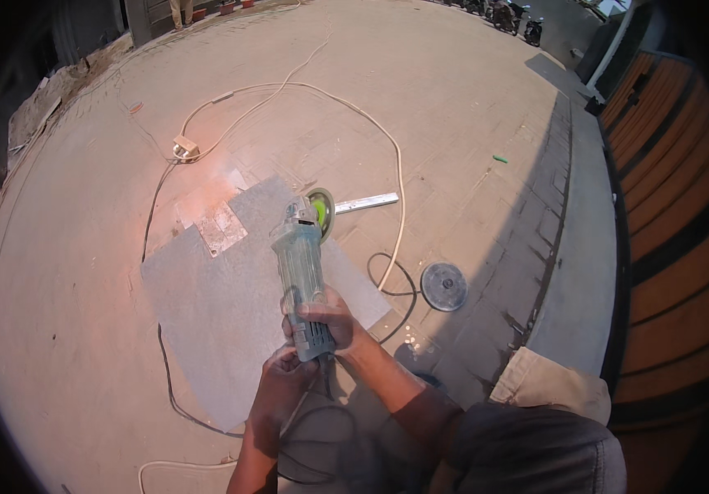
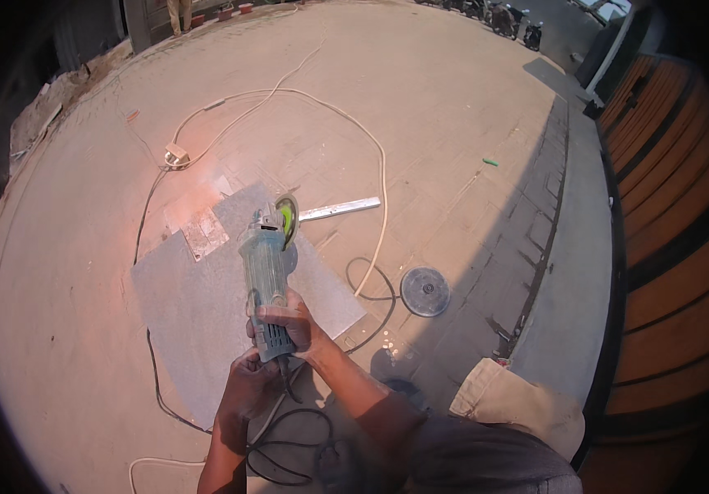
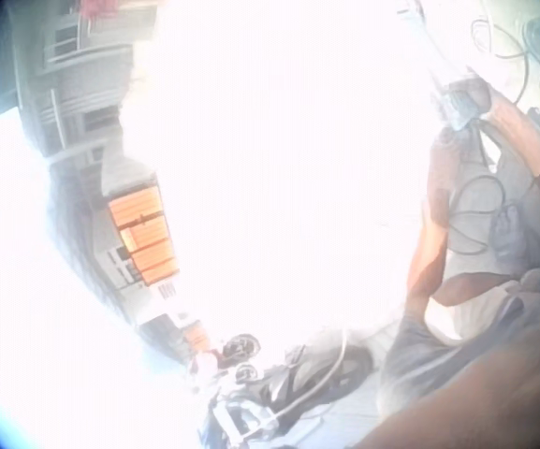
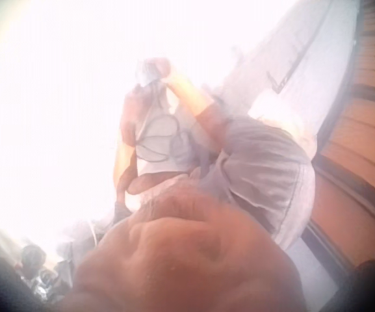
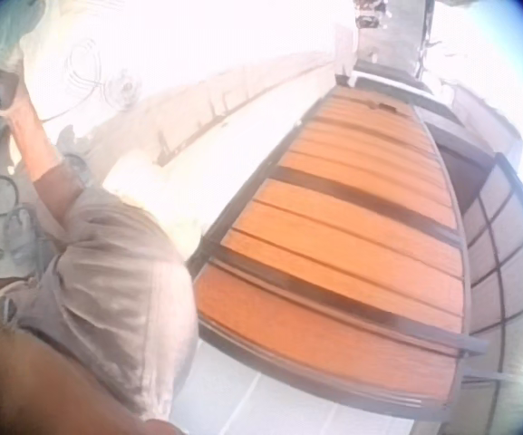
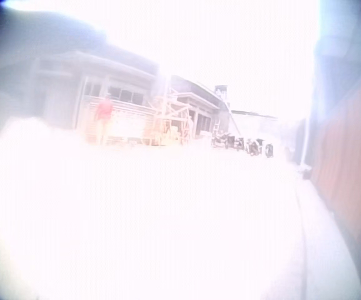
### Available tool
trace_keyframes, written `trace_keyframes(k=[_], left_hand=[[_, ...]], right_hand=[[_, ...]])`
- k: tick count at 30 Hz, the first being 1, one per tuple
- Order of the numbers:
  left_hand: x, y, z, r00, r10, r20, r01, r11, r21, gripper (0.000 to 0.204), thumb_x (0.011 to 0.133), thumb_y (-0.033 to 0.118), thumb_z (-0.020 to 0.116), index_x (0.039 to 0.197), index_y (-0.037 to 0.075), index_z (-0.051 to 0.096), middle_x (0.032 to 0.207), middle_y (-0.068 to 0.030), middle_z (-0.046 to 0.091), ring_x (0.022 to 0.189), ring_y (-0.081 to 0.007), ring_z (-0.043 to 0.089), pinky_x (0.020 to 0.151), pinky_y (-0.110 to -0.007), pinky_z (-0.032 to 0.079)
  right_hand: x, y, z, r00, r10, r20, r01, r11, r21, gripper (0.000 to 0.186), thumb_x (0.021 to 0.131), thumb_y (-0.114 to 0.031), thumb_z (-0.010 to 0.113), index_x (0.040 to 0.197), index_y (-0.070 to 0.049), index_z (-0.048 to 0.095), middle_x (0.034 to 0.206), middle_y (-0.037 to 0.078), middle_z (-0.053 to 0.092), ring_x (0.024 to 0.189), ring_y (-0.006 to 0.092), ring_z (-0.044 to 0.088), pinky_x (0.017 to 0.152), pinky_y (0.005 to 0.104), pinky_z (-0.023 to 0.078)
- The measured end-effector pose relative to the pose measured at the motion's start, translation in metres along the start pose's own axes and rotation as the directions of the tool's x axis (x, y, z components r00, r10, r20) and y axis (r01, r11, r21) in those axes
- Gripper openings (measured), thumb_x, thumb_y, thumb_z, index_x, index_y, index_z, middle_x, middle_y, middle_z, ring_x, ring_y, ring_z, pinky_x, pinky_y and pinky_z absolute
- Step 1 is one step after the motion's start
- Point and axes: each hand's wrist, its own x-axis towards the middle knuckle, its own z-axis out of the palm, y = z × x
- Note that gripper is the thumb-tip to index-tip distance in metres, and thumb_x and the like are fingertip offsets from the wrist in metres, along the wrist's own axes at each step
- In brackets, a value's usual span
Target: The person positions a large rectangular tile on the ground and uses an angle grinder to cut it along a marked line. The person then lifts the tile to inspect the cut and places it back down.
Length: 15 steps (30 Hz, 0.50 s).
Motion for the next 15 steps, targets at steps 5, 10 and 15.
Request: trace_keyframes(k=[5,10,15], left_hand=[[0.007,0.007,-0.047,0.956,0.147,-0.254,-0.055,0.94,0.337,0.032,0.094,0.014,0.07,0.117,-0.005,0.061,0.097,-0.0064,0.067,0.082,-0.0116,0.06,0.078,-0.026,0.05],[-0.013,0.024,-0.086,0.797,0.361,-0.484,-0.06,0.845,0.532,0.037,0.096,0.019,0.068,0.12,-0.007,0.06,0.102,-0.0079,0.065,0.09,-0.0136,0.061,0.083,-0.026,0.049],[-0.014,0.014,-0.127,0.706,0.475,-0.526,-0.04,0.768,0.639,0.04,0.098,0.023,0.064,0.127,-0.005,0.059,0.116,-0.0124,0.065,0.105,-0.0188,0.061,0.095,-0.031,0.047]], right_hand=[[0.041,-0.022,-0.013,0.988,0.007,-0.154,-0.051,0.957,-0.285,0.039,0.078,-0.009,0.075,0.107,0.0,0.052,0.083,0.011,0.062,0.063,0.0225,0.068,0.048,0.0335,0.056],[0.034,-0.068,-0.022,0.905,0.137,-0.402,-0.387,0.654,-0.65,0.036,0.077,-0.011,0.077,0.105,0.004,0.059,0.086,0.013,0.064,0.077,0.0233,0.069,0.062,0.0357,0.057],[-0.048,-0.149,-0.05,0.857,0.099,-0.505,-0.515,0.194,-0.835,0.061,0.074,-0.017,0.08,0.124,0.007,0.054,0.106,0.016,0.064,0.094,0.0231,0.064,0.078,0.0351,0.055]])
